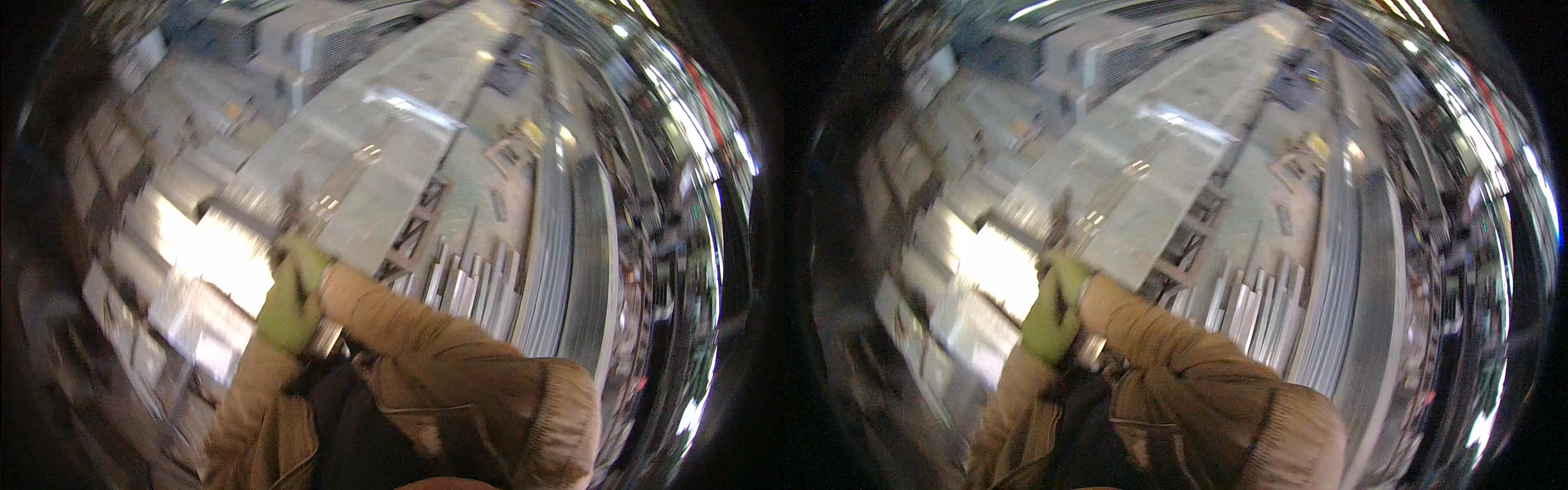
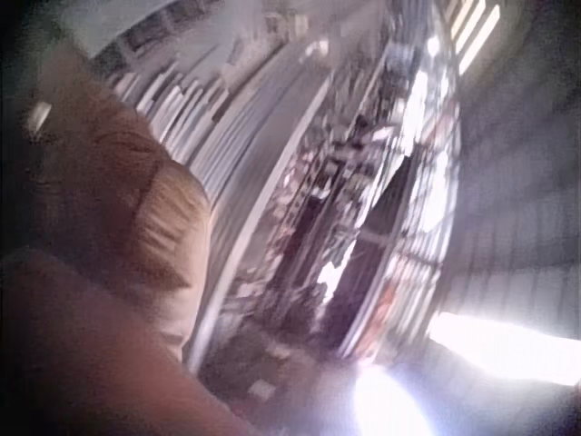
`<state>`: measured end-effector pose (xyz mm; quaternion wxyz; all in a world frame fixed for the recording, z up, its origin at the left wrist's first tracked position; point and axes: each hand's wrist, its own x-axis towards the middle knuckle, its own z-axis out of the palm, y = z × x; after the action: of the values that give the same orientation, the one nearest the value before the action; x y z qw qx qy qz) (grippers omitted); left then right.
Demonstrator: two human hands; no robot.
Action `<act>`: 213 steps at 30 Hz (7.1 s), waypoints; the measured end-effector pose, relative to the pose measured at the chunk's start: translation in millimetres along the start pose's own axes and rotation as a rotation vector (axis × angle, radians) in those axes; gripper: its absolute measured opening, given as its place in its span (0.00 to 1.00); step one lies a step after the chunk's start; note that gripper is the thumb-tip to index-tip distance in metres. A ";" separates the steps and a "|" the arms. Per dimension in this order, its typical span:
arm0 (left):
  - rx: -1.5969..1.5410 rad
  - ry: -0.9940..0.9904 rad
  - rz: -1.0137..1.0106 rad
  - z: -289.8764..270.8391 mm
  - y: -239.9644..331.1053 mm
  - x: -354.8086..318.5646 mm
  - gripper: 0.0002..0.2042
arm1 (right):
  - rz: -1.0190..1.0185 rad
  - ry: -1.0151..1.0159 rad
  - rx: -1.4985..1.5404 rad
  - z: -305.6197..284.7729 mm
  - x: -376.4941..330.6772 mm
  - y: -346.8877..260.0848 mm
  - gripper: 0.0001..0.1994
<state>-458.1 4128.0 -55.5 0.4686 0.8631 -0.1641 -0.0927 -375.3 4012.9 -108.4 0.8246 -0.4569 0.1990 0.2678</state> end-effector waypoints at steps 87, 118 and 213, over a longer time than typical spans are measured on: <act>-0.717 -0.055 -0.827 -132.7 -213.3 318.0 0.19 | -0.725 0.614 -0.766 -184.1 -81.4 -8.5 0.20; 0.459 0.033 -0.370 -244.5 -424.9 274.6 0.19 | -0.135 1.028 0.193 -396.6 -123.9 199.8 0.11; 0.747 -0.107 0.283 116.2 11.1 112.4 0.57 | -1.122 1.915 -1.254 -468.7 -417.7 -382.6 0.31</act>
<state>-392.4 3990.3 -110.1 0.1217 0.9368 -0.3280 -0.0063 -500.6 3333.2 142.5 -0.0043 -0.7975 0.3323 -0.5035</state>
